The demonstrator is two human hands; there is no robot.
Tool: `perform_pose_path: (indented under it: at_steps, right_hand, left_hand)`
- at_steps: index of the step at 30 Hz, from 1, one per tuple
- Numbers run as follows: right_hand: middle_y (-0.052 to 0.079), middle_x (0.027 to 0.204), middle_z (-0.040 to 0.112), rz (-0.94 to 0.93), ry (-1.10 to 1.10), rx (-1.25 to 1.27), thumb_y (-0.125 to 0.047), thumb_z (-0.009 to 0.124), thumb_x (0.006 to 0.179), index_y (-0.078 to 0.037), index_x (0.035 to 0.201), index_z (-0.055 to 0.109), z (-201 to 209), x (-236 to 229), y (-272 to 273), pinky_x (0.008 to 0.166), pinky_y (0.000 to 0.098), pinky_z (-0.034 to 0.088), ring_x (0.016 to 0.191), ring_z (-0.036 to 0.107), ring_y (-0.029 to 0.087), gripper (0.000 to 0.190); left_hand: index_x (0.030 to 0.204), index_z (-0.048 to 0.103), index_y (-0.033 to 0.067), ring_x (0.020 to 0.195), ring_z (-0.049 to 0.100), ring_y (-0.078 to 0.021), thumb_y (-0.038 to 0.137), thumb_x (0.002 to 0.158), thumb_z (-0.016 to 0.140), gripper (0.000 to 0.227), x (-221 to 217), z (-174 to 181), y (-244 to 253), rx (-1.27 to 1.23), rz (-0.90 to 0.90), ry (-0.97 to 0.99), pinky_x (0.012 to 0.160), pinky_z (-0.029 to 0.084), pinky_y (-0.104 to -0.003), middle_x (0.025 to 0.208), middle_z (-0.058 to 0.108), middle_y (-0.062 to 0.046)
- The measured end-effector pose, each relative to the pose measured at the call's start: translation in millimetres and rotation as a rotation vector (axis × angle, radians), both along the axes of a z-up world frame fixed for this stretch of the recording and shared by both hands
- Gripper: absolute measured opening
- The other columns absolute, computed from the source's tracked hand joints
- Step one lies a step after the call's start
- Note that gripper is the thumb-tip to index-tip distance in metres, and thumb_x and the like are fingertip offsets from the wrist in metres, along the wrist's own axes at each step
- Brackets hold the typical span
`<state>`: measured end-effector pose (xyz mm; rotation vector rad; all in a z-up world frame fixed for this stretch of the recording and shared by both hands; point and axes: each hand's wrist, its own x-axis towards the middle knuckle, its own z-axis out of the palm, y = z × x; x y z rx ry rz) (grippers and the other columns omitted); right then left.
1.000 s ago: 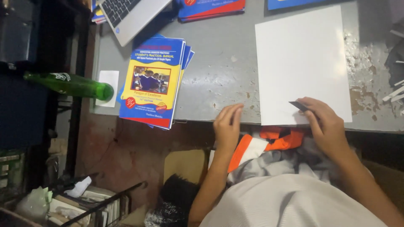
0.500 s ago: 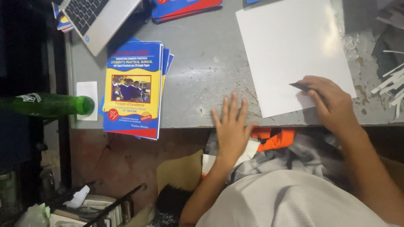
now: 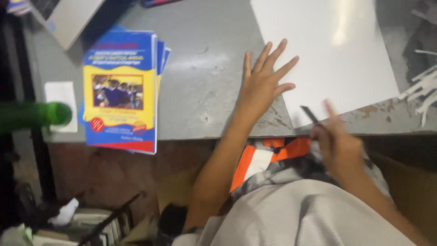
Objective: The person uses a utility knife to trim the edges of a white sheet of paper on a metal table. They then wipe the paper and the table surface with an orange cloth. The person also handles and stacks several blue and yellow books on the table.
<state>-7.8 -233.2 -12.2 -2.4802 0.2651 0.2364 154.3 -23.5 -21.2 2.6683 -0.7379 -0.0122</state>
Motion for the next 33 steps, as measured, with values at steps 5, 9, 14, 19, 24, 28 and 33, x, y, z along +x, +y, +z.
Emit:
perform_pose_path:
  at_steps: [5,9,14,19,24,28,33]
  right_hand:
    - [0.003,0.096,0.071,0.332,-0.443,-0.013,0.005,0.043,0.109,-0.002,0.155,0.053,-13,-9,8,0.076,0.0329,0.051,0.079,0.065,0.021,0.048]
    - [0.005,0.085,0.064,0.389,-0.512,-0.038,0.011,0.043,0.109,0.001,0.154,0.054,-14,-6,14,0.069,0.0323,0.048,0.068,0.056,0.02,0.047]
    - [0.006,0.088,0.065,0.363,-0.507,-0.05,0.011,0.042,0.111,0.001,0.154,0.055,-15,-8,18,0.07,0.0317,0.048,0.071,0.058,0.02,0.046]
    - [0.007,0.089,0.066,0.347,-0.465,-0.028,0.014,0.044,0.107,-0.002,0.156,0.054,-14,-7,18,0.072,0.0337,0.049,0.072,0.059,0.022,0.052]
    - [0.005,0.076,0.053,0.364,-0.475,-0.116,0.022,0.048,0.103,-0.001,0.154,0.058,-18,-8,18,0.06,0.0318,0.041,0.061,0.039,0.019,0.057]
    - [0.004,0.071,0.039,0.361,-0.465,-0.18,0.016,0.054,0.109,-0.004,0.155,0.059,-20,-10,19,0.056,0.0316,0.034,0.059,0.031,0.018,0.051]
    - [0.001,0.064,0.037,0.401,-0.46,-0.348,0.017,0.067,0.099,-0.005,0.157,0.057,-25,-16,22,0.052,0.0318,0.035,0.055,0.028,0.015,0.063]
  left_hand:
    - [0.151,0.055,0.0352,0.16,0.033,-0.0272,0.051,0.092,0.092,0.071,-14,-13,-11,-0.072,0.067,-0.085,0.134,0.023,-0.065,0.168,0.03,0.002]
    - [0.15,0.057,0.0344,0.161,0.032,-0.026,0.049,0.092,0.094,0.07,-11,-12,-9,-0.121,0.07,-0.038,0.135,0.016,-0.065,0.167,0.031,0.002]
    - [0.152,0.054,0.0374,0.162,0.03,-0.0244,0.054,0.093,0.095,0.073,-10,-19,-8,-0.084,0.067,-0.039,0.135,0.018,-0.066,0.168,0.028,0.003]
    - [0.151,0.056,0.0361,0.161,0.032,-0.0248,0.05,0.093,0.097,0.072,-10,-13,-9,-0.119,0.075,-0.047,0.137,0.018,-0.064,0.168,0.031,0.003]
    - [0.15,0.058,0.0352,0.161,0.031,-0.0253,0.048,0.094,0.097,0.069,-10,-16,-8,-0.139,0.063,-0.042,0.137,0.016,-0.064,0.167,0.031,0.003]
    - [0.151,0.056,0.0372,0.161,0.031,-0.0239,0.053,0.094,0.096,0.072,-10,-16,-8,-0.098,0.068,-0.048,0.136,0.018,-0.064,0.167,0.03,0.004]
    - [0.149,0.06,0.0356,0.161,0.031,-0.0245,0.048,0.093,0.097,0.068,-11,-18,-8,-0.142,0.071,-0.051,0.137,0.018,-0.065,0.166,0.031,0.004]
